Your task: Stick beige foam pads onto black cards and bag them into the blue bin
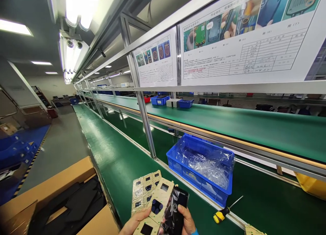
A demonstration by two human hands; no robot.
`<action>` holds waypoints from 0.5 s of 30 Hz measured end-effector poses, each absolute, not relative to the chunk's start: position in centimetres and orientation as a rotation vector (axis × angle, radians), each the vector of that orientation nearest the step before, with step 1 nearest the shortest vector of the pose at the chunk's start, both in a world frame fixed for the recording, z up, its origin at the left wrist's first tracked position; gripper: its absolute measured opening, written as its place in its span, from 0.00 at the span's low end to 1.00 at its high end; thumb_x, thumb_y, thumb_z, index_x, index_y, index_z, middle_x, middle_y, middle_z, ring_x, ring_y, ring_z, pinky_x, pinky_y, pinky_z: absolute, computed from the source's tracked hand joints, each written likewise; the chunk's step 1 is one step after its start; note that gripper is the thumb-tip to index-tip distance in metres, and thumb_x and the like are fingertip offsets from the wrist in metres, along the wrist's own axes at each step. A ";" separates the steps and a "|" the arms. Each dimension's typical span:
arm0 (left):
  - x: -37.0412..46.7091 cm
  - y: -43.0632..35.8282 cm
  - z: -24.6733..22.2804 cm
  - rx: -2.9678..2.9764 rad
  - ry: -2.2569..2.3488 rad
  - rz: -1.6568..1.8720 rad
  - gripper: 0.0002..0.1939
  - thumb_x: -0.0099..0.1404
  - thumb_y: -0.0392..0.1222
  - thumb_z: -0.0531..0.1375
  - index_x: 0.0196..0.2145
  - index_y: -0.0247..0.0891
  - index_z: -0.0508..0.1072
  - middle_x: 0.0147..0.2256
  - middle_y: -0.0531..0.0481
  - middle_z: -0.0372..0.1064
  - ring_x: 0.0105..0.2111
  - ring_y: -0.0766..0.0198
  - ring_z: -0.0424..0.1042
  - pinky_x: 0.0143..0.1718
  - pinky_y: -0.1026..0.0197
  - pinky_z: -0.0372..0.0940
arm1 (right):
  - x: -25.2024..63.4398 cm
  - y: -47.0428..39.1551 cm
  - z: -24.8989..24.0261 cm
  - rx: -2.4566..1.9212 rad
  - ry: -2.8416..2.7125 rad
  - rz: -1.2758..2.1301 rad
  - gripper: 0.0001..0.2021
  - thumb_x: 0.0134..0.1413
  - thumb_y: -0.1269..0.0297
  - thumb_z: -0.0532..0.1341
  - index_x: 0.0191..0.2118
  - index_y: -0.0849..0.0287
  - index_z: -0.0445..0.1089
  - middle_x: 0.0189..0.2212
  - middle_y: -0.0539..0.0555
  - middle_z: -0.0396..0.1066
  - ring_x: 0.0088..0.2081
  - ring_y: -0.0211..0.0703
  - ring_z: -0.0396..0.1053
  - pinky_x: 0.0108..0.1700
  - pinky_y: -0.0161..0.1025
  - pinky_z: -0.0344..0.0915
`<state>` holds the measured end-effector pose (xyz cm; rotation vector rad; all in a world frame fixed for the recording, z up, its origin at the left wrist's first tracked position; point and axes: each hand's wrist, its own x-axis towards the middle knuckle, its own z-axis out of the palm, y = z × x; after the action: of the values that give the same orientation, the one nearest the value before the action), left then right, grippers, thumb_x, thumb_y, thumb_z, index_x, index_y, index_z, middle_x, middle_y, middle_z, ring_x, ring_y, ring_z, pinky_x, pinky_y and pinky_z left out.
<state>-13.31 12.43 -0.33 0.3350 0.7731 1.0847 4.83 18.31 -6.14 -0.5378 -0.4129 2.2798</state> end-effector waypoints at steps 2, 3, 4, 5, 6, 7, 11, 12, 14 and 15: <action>-13.9 12.4 0.6 0.277 0.823 1.147 0.31 0.57 0.43 0.67 0.54 0.24 0.68 0.37 0.33 0.80 0.45 0.41 0.77 0.50 0.45 0.70 | 5.8 19.0 -6.2 -0.629 -0.328 2.227 0.20 0.31 0.54 0.73 0.32 0.63 0.77 0.25 0.59 0.78 0.28 0.53 0.76 0.39 0.52 0.74; -14.2 12.4 1.1 0.263 0.840 1.170 0.32 0.57 0.42 0.67 0.56 0.25 0.66 0.38 0.33 0.80 0.44 0.41 0.77 0.49 0.45 0.70 | 6.2 19.3 -6.3 -0.693 -0.287 2.186 0.18 0.31 0.57 0.73 0.30 0.64 0.77 0.24 0.59 0.78 0.29 0.54 0.76 0.41 0.53 0.74; -14.4 12.3 1.5 0.252 0.847 1.183 0.34 0.57 0.42 0.68 0.57 0.26 0.65 0.38 0.33 0.80 0.44 0.41 0.77 0.49 0.45 0.71 | 6.5 19.6 -6.4 -0.756 -0.251 2.173 0.16 0.30 0.59 0.72 0.28 0.64 0.77 0.23 0.60 0.78 0.29 0.55 0.76 0.42 0.54 0.73; -14.5 12.2 1.8 0.241 0.847 1.187 0.35 0.57 0.41 0.68 0.59 0.26 0.63 0.39 0.33 0.80 0.44 0.41 0.78 0.49 0.45 0.71 | 6.6 19.9 -6.4 -0.809 -0.215 2.170 0.14 0.29 0.61 0.72 0.25 0.64 0.76 0.22 0.60 0.77 0.29 0.56 0.76 0.42 0.55 0.73; -14.5 12.0 2.1 0.230 0.841 1.189 0.36 0.57 0.41 0.68 0.60 0.27 0.62 0.40 0.33 0.80 0.44 0.41 0.78 0.49 0.44 0.70 | 6.8 20.1 -6.4 -0.842 -0.185 2.167 0.12 0.28 0.61 0.71 0.23 0.64 0.75 0.21 0.61 0.76 0.29 0.58 0.76 0.42 0.56 0.73; -14.5 11.9 2.4 0.219 0.834 1.188 0.37 0.58 0.42 0.67 0.61 0.27 0.61 0.40 0.33 0.79 0.44 0.41 0.78 0.49 0.44 0.70 | 6.9 20.2 -6.4 -0.854 -0.163 2.162 0.11 0.27 0.62 0.70 0.21 0.62 0.74 0.20 0.60 0.76 0.29 0.58 0.76 0.42 0.57 0.73; -14.6 11.4 3.5 0.161 0.782 1.206 0.37 0.60 0.46 0.66 0.62 0.32 0.60 0.44 0.34 0.79 0.45 0.42 0.77 0.54 0.43 0.67 | 7.6 20.2 -5.7 -0.758 -0.168 1.971 0.17 0.26 0.64 0.68 0.31 0.57 0.75 0.29 0.55 0.80 0.38 0.58 0.76 0.45 0.53 0.73; -14.7 11.4 3.7 0.155 0.774 1.222 0.37 0.59 0.47 0.66 0.62 0.31 0.60 0.44 0.34 0.78 0.46 0.42 0.77 0.55 0.43 0.66 | 7.7 20.0 -5.6 -0.773 -0.224 1.895 0.21 0.26 0.65 0.69 0.37 0.56 0.75 0.33 0.53 0.80 0.40 0.56 0.76 0.45 0.50 0.73; -14.8 11.5 4.1 0.177 0.795 1.276 0.36 0.59 0.48 0.66 0.60 0.28 0.63 0.43 0.33 0.78 0.47 0.42 0.76 0.56 0.43 0.65 | 7.6 19.1 -5.9 -0.894 -0.387 1.766 0.27 0.30 0.63 0.72 0.44 0.55 0.74 0.37 0.53 0.80 0.40 0.52 0.75 0.42 0.45 0.73; -14.6 11.6 4.2 0.205 0.815 1.306 0.35 0.59 0.48 0.66 0.59 0.27 0.64 0.43 0.33 0.78 0.47 0.42 0.76 0.57 0.43 0.64 | 7.3 18.4 -6.2 -0.970 -0.468 1.758 0.27 0.33 0.60 0.74 0.45 0.55 0.73 0.37 0.53 0.80 0.40 0.51 0.75 0.41 0.44 0.72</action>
<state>-14.63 11.56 4.16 0.2051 0.8147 1.3057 7.29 18.42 -6.23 -0.9704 -0.4681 1.7583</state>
